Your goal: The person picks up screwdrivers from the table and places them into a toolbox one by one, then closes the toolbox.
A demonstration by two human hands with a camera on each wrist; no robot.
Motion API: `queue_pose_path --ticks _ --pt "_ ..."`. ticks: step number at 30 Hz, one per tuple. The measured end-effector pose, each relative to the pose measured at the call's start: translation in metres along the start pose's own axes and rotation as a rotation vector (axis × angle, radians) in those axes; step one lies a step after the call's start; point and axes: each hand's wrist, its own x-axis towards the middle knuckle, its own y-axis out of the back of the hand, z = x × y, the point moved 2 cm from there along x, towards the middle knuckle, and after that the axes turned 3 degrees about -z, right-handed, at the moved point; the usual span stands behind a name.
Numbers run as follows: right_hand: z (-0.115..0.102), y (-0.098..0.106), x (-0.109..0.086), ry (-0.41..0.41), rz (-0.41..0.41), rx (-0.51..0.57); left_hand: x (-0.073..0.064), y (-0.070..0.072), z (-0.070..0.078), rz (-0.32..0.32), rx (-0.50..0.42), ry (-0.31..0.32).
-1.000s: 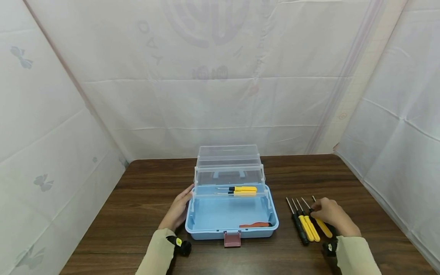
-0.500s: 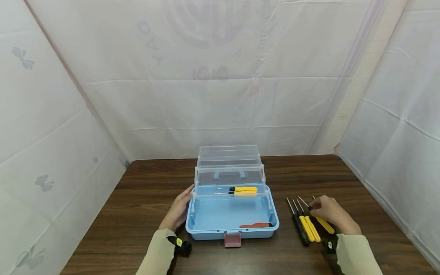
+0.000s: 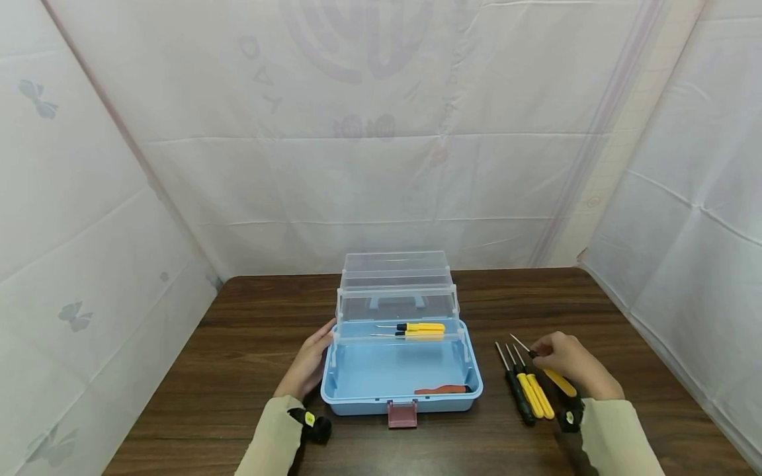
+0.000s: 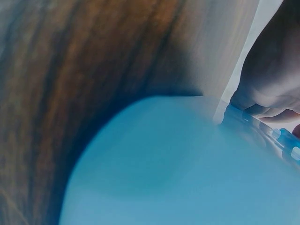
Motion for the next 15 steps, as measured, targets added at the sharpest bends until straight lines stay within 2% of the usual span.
queue_pose_path --ticks 8,15 --pt "-0.009 0.007 0.000 0.023 0.031 -0.013 0.000 0.000 0.000 0.010 0.022 0.013" --pt "-0.015 0.012 -0.001 0.031 0.018 -0.002 0.000 0.000 0.000 -0.001 -0.008 0.006"
